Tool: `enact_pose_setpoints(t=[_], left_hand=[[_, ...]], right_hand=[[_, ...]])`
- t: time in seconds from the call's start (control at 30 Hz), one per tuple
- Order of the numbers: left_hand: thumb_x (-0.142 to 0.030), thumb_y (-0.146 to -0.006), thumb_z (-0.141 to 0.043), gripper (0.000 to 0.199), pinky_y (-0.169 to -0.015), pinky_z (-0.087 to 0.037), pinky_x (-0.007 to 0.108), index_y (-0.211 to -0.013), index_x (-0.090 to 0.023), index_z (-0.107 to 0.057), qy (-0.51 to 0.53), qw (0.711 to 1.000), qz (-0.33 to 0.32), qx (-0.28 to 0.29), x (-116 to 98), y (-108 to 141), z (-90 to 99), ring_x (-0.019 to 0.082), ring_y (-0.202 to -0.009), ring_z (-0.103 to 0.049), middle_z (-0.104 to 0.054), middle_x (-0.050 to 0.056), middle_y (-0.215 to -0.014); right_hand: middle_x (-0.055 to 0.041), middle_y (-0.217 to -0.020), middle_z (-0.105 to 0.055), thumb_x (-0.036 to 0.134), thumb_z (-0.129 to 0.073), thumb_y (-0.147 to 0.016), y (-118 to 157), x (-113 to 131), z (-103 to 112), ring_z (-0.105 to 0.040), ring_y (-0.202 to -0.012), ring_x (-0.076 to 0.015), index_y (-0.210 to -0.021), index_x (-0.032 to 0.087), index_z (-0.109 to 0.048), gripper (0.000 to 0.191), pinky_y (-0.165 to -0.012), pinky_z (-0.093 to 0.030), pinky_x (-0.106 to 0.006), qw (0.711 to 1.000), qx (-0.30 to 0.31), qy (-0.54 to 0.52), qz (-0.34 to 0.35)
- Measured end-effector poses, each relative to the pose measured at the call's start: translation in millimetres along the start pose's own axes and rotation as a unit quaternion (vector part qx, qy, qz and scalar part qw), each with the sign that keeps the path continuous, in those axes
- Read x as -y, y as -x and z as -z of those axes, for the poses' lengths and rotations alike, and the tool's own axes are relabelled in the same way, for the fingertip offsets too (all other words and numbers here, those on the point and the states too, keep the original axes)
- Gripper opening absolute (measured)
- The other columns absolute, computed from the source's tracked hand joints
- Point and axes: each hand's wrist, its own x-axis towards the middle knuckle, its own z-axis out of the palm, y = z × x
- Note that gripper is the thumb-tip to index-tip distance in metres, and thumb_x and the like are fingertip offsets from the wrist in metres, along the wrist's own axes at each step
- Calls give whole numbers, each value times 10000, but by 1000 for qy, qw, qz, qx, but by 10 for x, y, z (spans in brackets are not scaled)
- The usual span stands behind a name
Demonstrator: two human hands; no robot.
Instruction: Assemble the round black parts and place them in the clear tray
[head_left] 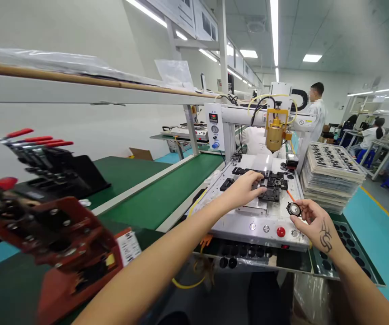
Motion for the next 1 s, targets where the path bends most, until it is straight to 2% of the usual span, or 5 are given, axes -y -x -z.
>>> enact_pose_setpoints(t=[0.23, 0.4, 0.6, 0.77, 1.0], left_hand=[[-464, -768, -872, 438, -1014, -519, 380, -1050, -138, -796, -67, 990, 30, 120, 154, -1141, -509, 348, -1158, -677, -752, 153, -1161], [-545, -715, -903, 437, -767, -524, 314, -903, -160, -817, -86, 966, 63, 235, 273, -1419, -557, 263, -855, -721, -798, 71, -887], [-527, -887, -826, 385, -866, -575, 391, -924, -149, -769, -106, 943, 72, 308, 277, -1589, -540, 219, -861, -723, -772, 47, -889], [-478, -970, -757, 336, -851, -596, 393, -951, -143, -732, -86, 951, 77, 286, 219, -1545, -575, 205, -853, -720, -753, 40, -923], [-380, -804, -796, 385, -906, -557, 330, -1111, -153, -744, 41, 993, 34, 107, 132, -1218, -241, 249, -1036, -716, -785, 93, -1104]], right_hand=[[-29, -841, -662, 424, -761, -875, 131, 143, 415, -561, -694, -195, -1187, 203, -714, 385, -613, -484, -327, 998, -46, 40, 13], [-28, -836, -678, 465, -777, -886, 234, 27, 673, -589, -692, -204, -1188, 215, -728, 394, -602, -505, -329, 996, -79, 48, -14], [-41, -868, -703, 475, -789, -887, 73, -109, 771, -610, -713, -204, -1211, 197, -721, 432, -623, -519, -333, 996, -79, 46, -20], [-62, -901, -721, 528, -775, -867, -230, -293, 626, -616, -725, -202, -1172, 174, -705, 472, -654, -538, -346, 998, -61, 18, 0], [-18, -810, -635, 550, -753, -828, -872, -664, 194, -528, -680, -178, -1087, 178, -671, 461, -637, -484, -325, 998, 19, 38, 36]])
